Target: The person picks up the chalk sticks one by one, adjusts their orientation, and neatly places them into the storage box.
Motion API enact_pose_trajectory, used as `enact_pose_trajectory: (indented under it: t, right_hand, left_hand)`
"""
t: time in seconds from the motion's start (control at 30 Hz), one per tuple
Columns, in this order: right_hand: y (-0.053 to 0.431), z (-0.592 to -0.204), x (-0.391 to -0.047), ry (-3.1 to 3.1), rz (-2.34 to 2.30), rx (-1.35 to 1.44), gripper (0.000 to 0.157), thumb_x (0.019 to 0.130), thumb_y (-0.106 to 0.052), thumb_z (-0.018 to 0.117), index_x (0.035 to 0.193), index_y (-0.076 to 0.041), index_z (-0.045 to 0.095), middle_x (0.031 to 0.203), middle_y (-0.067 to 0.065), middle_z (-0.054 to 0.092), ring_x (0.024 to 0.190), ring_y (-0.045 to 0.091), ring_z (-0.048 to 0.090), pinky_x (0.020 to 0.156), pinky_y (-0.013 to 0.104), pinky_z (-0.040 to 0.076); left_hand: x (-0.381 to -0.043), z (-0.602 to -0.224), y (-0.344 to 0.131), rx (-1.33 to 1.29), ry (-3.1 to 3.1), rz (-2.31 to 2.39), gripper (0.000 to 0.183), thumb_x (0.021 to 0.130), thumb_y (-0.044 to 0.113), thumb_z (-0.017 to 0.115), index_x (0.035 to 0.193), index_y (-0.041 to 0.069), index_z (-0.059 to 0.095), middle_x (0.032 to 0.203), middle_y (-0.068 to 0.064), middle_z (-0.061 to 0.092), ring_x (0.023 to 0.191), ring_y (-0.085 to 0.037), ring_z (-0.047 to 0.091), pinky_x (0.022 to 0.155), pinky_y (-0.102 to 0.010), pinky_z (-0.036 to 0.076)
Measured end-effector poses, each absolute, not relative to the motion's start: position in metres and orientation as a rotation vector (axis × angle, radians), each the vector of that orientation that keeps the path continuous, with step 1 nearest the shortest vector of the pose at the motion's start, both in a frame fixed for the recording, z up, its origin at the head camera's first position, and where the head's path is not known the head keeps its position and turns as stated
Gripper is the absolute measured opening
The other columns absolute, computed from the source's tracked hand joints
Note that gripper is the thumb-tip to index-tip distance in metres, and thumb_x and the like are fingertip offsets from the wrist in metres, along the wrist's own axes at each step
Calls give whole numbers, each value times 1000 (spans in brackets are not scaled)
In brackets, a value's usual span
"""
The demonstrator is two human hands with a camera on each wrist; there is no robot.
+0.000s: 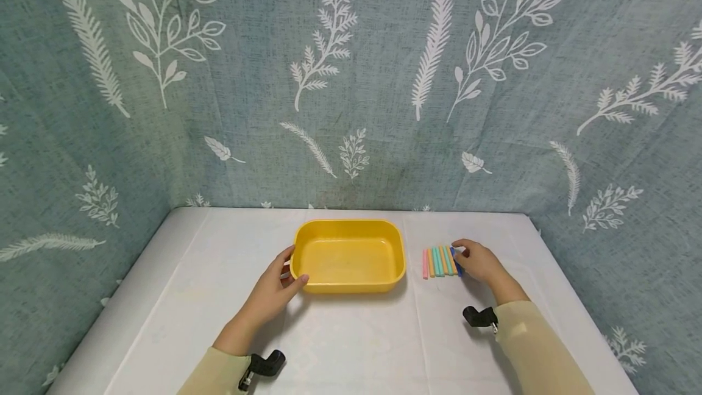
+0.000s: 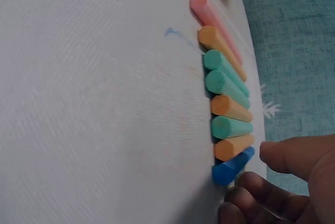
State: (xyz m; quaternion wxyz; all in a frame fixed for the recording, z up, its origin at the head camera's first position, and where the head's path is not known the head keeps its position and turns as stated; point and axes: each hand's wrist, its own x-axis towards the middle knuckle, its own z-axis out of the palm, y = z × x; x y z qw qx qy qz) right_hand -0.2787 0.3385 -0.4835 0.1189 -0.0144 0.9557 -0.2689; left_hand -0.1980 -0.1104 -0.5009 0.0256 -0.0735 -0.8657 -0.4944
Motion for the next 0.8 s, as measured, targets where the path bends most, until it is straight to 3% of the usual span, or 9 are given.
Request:
enact_pose_trajectory:
  t: [0.5,0.8]
  right_hand:
    - [339,-491,-286,2776,-707,-83,40,94,-16,50,132,-7,47,101,16,57,73,20,53,60,33,44]
    - [339,-487,-286,2752,-705,-70,42,93,-17,52,132,-3,46,98,15,58,69,19,53,56,31,45]
  left_hand:
    - [-197,-501,-115,-258,-2693,-1533,80,84,37,67,147,18,22,137,-10,42,112,-23,55,89,-31,49]
    - [-196,-501,-115,-273,-2698,-1540,79,85,36,66,148,18,21,138,-11,42,113,-21,54,88,-30,50]
